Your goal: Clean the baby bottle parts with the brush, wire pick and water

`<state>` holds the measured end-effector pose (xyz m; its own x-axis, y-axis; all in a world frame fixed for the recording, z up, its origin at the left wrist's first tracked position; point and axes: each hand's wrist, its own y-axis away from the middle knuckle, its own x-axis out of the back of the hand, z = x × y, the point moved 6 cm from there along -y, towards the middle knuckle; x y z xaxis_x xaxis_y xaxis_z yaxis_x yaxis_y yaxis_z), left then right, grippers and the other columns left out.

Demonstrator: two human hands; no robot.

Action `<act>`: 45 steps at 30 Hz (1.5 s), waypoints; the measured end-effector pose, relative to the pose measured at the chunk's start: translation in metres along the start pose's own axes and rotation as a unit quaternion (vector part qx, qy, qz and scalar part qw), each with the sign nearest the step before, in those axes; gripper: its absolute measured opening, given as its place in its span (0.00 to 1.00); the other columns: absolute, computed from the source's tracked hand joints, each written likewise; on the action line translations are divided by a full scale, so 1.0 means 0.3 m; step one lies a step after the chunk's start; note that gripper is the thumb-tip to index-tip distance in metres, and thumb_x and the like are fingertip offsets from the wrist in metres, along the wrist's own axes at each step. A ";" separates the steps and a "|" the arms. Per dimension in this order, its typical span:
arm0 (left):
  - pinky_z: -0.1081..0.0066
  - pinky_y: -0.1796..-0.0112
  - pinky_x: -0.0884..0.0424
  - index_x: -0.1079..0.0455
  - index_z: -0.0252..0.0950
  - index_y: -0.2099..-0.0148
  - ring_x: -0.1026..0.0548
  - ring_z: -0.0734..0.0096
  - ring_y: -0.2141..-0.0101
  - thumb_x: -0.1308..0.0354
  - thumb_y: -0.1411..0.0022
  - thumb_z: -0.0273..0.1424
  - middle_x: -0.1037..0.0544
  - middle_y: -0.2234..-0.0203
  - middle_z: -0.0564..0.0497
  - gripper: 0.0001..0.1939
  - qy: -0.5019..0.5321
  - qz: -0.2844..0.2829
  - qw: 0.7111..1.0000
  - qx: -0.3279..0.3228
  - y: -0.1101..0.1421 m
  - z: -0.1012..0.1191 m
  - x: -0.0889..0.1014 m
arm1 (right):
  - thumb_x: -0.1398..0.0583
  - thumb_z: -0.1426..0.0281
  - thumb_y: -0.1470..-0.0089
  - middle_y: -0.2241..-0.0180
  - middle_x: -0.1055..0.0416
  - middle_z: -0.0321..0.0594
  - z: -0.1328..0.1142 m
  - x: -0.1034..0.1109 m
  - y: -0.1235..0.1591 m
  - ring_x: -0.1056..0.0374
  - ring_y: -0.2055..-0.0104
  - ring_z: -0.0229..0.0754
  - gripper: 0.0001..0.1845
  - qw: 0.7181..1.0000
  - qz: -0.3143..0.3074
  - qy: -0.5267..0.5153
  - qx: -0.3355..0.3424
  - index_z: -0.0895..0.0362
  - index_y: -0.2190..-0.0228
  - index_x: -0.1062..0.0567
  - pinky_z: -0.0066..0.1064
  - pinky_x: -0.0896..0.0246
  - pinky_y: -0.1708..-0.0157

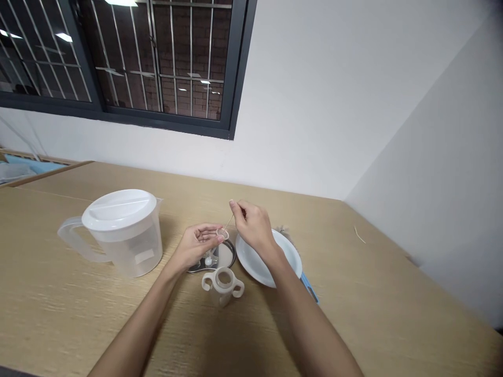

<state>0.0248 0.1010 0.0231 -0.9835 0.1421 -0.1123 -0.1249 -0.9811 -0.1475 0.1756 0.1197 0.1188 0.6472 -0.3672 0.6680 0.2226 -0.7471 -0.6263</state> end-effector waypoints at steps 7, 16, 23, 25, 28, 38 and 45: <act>0.67 0.55 0.26 0.26 0.29 0.51 0.20 0.63 0.59 0.29 0.52 0.37 0.19 0.58 0.39 0.27 0.009 -0.015 1.000 0.003 0.011 0.024 -0.020 | 0.50 0.60 0.34 0.82 0.39 0.31 0.007 0.023 0.002 0.48 0.80 0.34 0.23 0.999 0.042 -0.020 0.001 0.55 0.80 0.36 0.28 0.57 0.76; 0.66 0.54 0.27 0.25 0.30 0.52 0.20 0.62 0.59 0.28 0.52 0.37 0.19 0.57 0.37 0.27 0.012 -0.025 0.999 0.019 0.018 0.019 -0.022 | 0.50 0.58 0.35 0.83 0.44 0.30 0.020 0.061 -0.003 0.49 0.81 0.34 0.24 0.996 0.080 -0.028 -0.009 0.55 0.81 0.37 0.28 0.56 0.76; 0.66 0.55 0.27 0.26 0.29 0.50 0.20 0.63 0.59 0.29 0.51 0.38 0.19 0.56 0.36 0.27 0.006 -0.032 0.999 0.016 0.021 0.016 -0.024 | 0.50 0.59 0.35 0.83 0.46 0.29 0.022 0.079 -0.001 0.50 0.80 0.33 0.24 0.993 0.107 -0.038 -0.014 0.55 0.81 0.41 0.27 0.56 0.76; 0.66 0.54 0.27 0.26 0.29 0.50 0.20 0.63 0.59 0.29 0.51 0.37 0.19 0.57 0.37 0.27 0.012 -0.029 0.999 0.019 0.022 0.019 -0.024 | 0.50 0.59 0.35 0.83 0.47 0.29 0.022 0.085 0.000 0.50 0.80 0.34 0.24 0.992 0.124 -0.037 -0.014 0.55 0.81 0.42 0.27 0.56 0.75; 0.67 0.54 0.27 0.26 0.30 0.51 0.20 0.64 0.60 0.29 0.51 0.37 0.19 0.58 0.38 0.27 0.019 -0.033 0.999 0.021 0.022 0.023 -0.026 | 0.50 0.59 0.35 0.83 0.47 0.29 0.021 0.092 0.003 0.50 0.79 0.34 0.24 0.989 0.140 -0.034 -0.012 0.54 0.81 0.42 0.27 0.55 0.75; 0.68 0.54 0.27 0.25 0.32 0.51 0.20 0.63 0.58 0.29 0.52 0.39 0.18 0.58 0.39 0.26 0.015 -0.010 1.000 -0.007 0.015 0.012 -0.016 | 0.50 0.59 0.35 0.82 0.46 0.29 0.015 0.080 -0.007 0.49 0.79 0.34 0.23 0.992 0.109 -0.067 -0.009 0.54 0.80 0.41 0.27 0.54 0.75; 0.65 0.54 0.26 0.25 0.31 0.53 0.20 0.62 0.59 0.28 0.53 0.38 0.18 0.59 0.40 0.26 0.037 0.026 0.999 -0.022 0.016 0.019 -0.020 | 0.50 0.59 0.35 0.81 0.47 0.28 -0.011 0.066 -0.002 0.48 0.78 0.33 0.22 0.989 0.091 -0.119 -0.008 0.54 0.79 0.40 0.26 0.53 0.75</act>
<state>0.0293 0.0945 0.0286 -0.9761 0.1017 -0.1923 -0.0661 -0.9809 -0.1831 0.1860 0.1109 0.1337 0.8287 -0.3578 0.4304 0.0761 -0.6899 -0.7199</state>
